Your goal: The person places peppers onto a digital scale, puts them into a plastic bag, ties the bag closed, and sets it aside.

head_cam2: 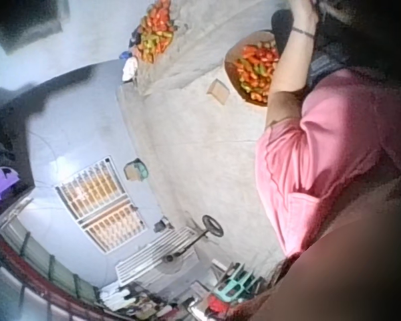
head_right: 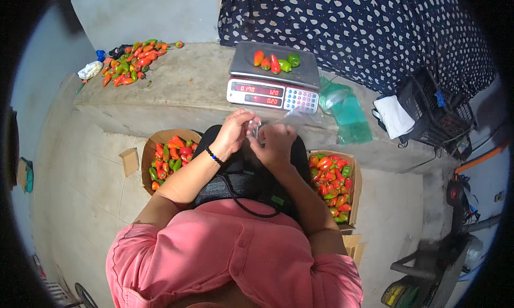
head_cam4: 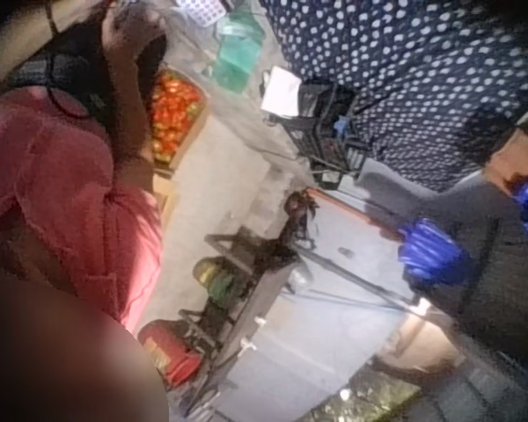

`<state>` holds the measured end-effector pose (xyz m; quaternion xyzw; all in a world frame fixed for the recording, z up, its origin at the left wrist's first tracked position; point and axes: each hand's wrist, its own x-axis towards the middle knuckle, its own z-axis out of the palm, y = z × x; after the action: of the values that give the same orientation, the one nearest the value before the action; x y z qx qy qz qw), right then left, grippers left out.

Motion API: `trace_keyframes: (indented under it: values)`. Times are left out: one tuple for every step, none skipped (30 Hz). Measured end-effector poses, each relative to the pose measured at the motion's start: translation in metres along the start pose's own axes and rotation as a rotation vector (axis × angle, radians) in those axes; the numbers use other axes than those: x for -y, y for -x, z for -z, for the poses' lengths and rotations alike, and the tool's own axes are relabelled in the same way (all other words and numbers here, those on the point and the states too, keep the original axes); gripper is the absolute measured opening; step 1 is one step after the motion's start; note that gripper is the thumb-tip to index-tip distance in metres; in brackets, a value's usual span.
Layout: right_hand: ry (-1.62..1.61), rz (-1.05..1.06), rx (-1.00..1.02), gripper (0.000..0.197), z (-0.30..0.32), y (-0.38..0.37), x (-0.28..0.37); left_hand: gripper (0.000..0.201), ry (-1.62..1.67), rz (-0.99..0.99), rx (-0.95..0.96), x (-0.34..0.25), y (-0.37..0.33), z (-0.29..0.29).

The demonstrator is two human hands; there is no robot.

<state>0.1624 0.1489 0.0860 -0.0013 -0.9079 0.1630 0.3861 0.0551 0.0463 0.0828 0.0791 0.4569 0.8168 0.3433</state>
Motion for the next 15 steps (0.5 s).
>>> trace_keyframes:
  values:
    - [0.0,0.003,-0.001,0.017,-0.004,0.002,-0.003,0.009,0.0,-0.003,0.0,-0.001,0.0,0.0]
    - [0.041,-0.006,0.014,0.017,-0.009,0.006,-0.008,0.009,0.051,-0.015,0.038,-0.001,0.0,0.001]
    - [0.081,-0.015,0.03,0.018,-0.01,0.006,-0.008,0.01,0.101,-0.025,0.074,-0.002,0.0,0.002]
    - [0.08,-0.014,0.03,0.018,-0.01,0.007,-0.009,0.01,0.101,-0.027,0.073,-0.003,0.001,0.002]
    - [0.12,0.032,-0.019,0.018,-0.009,0.009,-0.009,0.011,0.126,-0.018,0.043,-0.003,0.001,0.0]
    - [0.159,0.077,-0.066,0.018,-0.005,0.007,-0.004,0.011,0.153,-0.01,0.011,-0.003,0.002,0.0]
    - [0.157,0.079,-0.064,0.018,0.0,0.004,0.0,0.011,0.154,-0.011,0.008,-0.002,0.001,0.001]
    - [0.12,0.061,0.002,0.018,0.008,0.002,0.005,0.011,0.159,-0.007,0.016,0.0,0.0,0.003]
    - [0.088,0.041,0.067,0.018,0.014,-0.001,0.008,0.011,0.165,-0.001,0.029,0.001,0.0,0.002]
    - [0.09,0.041,0.068,0.018,0.014,0.0,0.003,0.011,0.166,0.0,0.03,0.001,0.0,0.001]
    - [-0.128,-0.028,0.177,0.017,0.012,0.002,-0.005,0.009,0.083,-0.036,0.028,0.001,-0.001,-0.001]
    - [-0.348,-0.094,0.286,0.016,0.011,0.001,-0.009,0.008,0.0,-0.074,0.025,0.001,-0.001,-0.002]
    - [-0.348,-0.092,0.287,0.016,0.011,0.003,-0.009,0.008,0.002,-0.076,0.024,0.001,-0.002,-0.003]
    - [-0.645,-0.298,0.32,0.015,0.011,0.005,-0.007,0.006,0.039,-0.198,0.139,0.001,-0.005,-0.004]
    - [-0.941,-0.508,0.348,0.014,0.011,0.006,-0.006,0.011,0.076,-0.321,0.254,0.0,-0.007,-0.005]
